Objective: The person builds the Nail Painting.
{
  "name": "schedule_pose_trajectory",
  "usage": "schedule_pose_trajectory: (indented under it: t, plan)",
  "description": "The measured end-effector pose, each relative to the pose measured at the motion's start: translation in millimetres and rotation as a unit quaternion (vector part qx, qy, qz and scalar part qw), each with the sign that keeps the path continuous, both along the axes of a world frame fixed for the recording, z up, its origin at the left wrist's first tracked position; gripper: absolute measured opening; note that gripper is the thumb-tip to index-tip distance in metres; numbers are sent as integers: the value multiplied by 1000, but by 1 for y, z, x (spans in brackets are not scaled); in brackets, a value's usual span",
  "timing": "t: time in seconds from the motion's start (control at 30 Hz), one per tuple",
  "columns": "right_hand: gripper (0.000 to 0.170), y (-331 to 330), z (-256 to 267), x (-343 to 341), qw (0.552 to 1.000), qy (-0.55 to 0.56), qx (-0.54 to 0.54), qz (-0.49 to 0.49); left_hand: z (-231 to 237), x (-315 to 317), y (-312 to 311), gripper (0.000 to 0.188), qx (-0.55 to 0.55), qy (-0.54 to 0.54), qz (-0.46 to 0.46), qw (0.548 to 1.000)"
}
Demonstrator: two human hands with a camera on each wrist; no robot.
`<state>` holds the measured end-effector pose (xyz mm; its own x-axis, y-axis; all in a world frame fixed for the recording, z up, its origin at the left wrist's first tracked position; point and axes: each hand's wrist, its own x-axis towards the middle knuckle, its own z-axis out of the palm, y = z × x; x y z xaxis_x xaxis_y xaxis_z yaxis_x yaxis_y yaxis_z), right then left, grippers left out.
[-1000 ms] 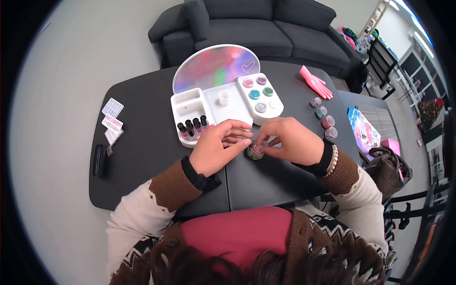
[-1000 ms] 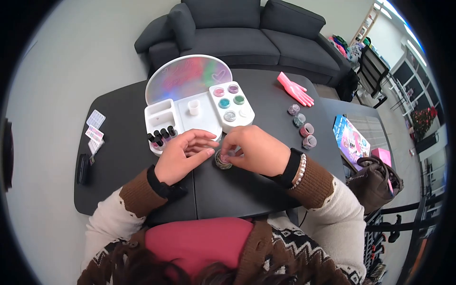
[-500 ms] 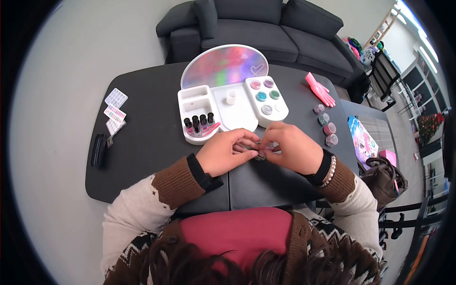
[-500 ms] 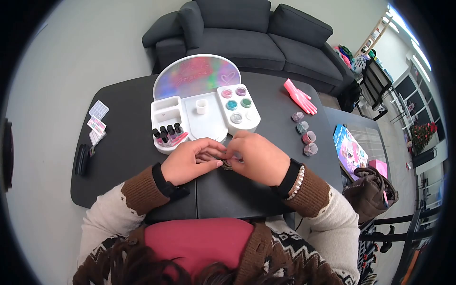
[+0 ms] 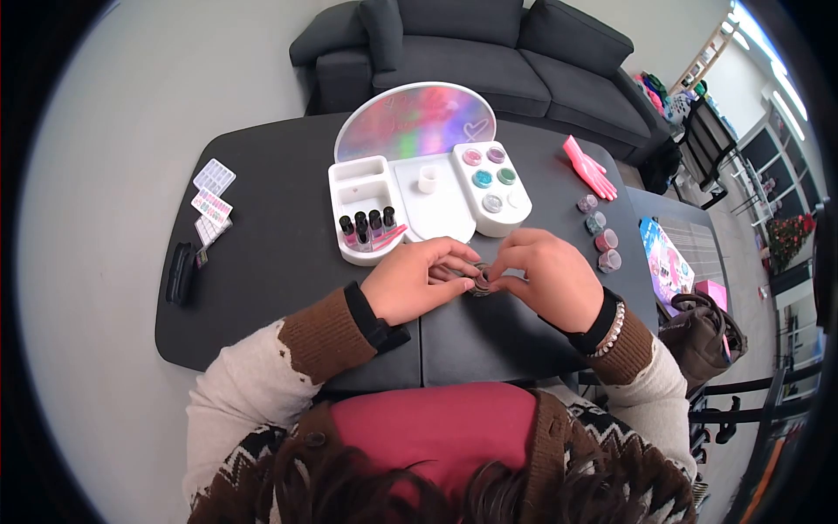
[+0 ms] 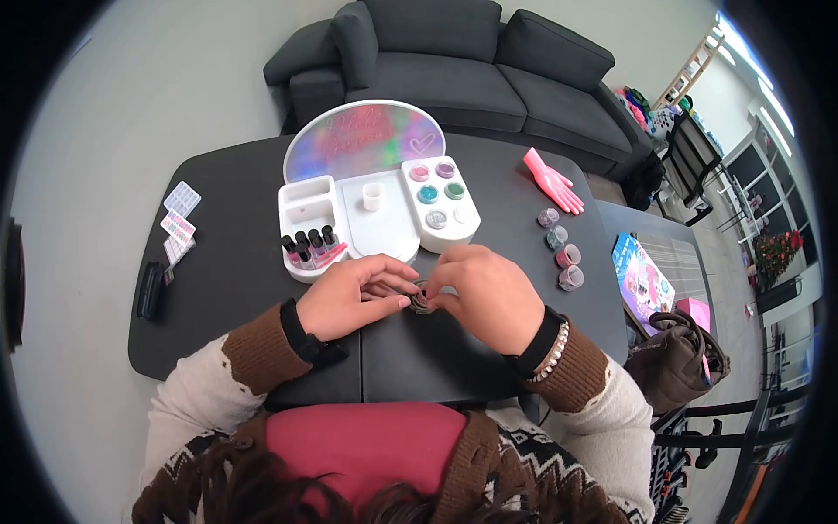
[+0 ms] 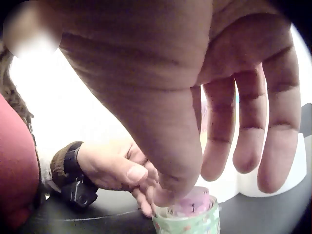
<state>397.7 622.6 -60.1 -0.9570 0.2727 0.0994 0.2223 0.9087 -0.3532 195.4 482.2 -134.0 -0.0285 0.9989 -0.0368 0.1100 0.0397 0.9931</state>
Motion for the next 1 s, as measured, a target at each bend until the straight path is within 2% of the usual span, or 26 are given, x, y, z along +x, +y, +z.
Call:
schedule_pose_trajectory:
  t: [0.1,0.33,0.43,0.53,0.6,0.63,0.67,0.73,0.77,0.83,0.97,1.0]
  plan:
    - [6,-1,-10,1,999,-36,4,-3,0,1,0,36,-1,11,2,1000]
    - [8,-7,-3,5,998,-35,46,-4,2,2,-1,33,10,2,19,1000]
    - [9,-7,-13,4,995,-73,69,-2,4,2,-1,33,9,18,21,1000]
    - [10,-5,-11,2,995,-65,69,-12,12,2,-5,39,0,30,16,999]
    - [13,4,0,0,999,-16,-47,19,19,-1,-7,45,93,65,1,994]
    - [13,9,3,-2,998,-9,-50,22,24,-1,-8,45,91,72,3,993]
    - [15,15,6,-5,991,2,-130,41,29,-2,-8,47,94,68,8,993]
    - [16,23,4,-8,960,21,-269,73,39,-5,-11,45,96,73,31,992]
    - [16,24,-2,-10,960,29,-270,75,42,-7,-12,45,94,81,30,992]
    - [18,23,-12,-14,904,54,-423,38,46,-10,-15,42,126,137,75,980]
    - [22,14,-7,-21,872,81,-483,20,66,-24,-22,39,159,174,92,967]
    - [24,14,-8,-22,854,129,-504,22,68,-33,-24,38,162,168,114,966]
